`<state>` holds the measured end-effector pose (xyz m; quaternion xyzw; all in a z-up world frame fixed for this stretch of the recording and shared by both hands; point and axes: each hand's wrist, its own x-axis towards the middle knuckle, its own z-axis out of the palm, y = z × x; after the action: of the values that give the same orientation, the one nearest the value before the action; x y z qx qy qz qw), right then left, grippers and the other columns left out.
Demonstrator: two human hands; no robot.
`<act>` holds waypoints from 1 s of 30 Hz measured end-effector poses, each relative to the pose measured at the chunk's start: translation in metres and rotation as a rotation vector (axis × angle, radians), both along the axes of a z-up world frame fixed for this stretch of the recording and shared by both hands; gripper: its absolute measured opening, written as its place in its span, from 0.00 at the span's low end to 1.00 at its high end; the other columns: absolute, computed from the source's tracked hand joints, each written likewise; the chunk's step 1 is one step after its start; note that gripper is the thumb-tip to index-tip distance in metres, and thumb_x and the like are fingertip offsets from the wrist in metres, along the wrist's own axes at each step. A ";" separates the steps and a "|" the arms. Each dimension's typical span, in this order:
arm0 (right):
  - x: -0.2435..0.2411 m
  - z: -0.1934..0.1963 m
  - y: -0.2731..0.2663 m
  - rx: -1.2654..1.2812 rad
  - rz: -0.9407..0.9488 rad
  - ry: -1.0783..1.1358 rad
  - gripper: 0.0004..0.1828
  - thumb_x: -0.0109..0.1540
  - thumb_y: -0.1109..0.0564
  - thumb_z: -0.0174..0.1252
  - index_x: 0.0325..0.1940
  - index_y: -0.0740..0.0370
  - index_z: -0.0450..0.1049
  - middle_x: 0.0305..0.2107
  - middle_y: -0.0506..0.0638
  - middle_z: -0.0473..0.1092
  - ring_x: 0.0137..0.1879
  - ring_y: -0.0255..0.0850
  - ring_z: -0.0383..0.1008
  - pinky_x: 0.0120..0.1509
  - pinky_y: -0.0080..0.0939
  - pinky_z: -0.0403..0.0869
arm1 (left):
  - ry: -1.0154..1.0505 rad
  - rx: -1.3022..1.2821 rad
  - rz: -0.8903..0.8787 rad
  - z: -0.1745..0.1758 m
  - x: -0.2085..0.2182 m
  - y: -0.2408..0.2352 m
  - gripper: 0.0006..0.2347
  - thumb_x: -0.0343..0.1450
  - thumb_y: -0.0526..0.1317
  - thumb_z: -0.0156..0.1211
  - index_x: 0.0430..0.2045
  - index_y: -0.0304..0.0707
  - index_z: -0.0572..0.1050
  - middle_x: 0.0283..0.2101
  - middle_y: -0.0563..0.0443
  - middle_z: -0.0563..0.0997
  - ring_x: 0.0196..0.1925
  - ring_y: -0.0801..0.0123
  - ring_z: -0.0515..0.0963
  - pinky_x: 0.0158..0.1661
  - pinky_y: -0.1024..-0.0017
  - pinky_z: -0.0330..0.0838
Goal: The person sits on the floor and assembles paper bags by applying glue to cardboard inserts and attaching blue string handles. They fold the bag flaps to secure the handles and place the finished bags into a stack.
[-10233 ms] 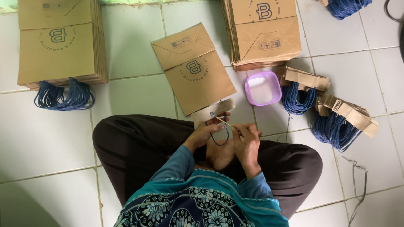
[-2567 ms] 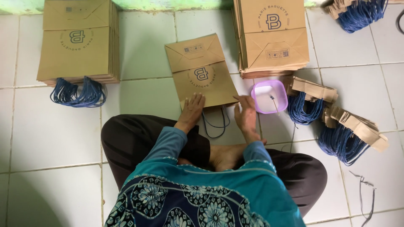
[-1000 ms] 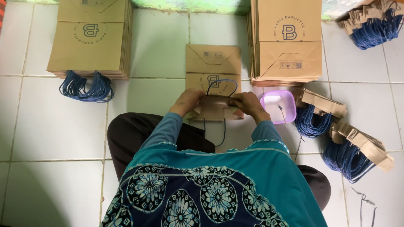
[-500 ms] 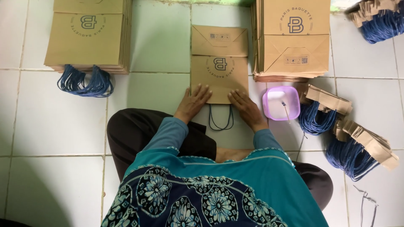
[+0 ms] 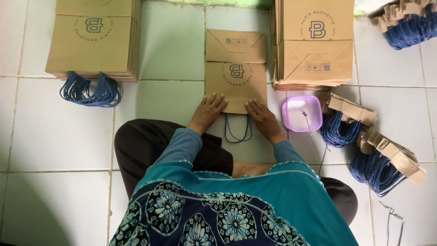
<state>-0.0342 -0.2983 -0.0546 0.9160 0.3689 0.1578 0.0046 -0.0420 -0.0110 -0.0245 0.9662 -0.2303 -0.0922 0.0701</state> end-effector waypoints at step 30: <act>0.034 0.058 -0.002 0.191 -0.257 0.719 0.08 0.67 0.48 0.57 0.43 0.48 0.79 0.27 0.56 0.78 0.37 0.58 0.80 0.47 0.60 0.78 | 0.284 -0.390 0.244 0.029 0.035 0.031 0.07 0.72 0.38 0.58 0.36 0.46 0.84 0.38 0.48 0.86 0.47 0.49 0.83 0.50 0.54 0.76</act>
<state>-0.0003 -0.3008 0.0034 0.9478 0.2131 -0.1415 -0.1904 -0.0066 0.0197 0.0047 0.9326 -0.1134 -0.1715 0.2968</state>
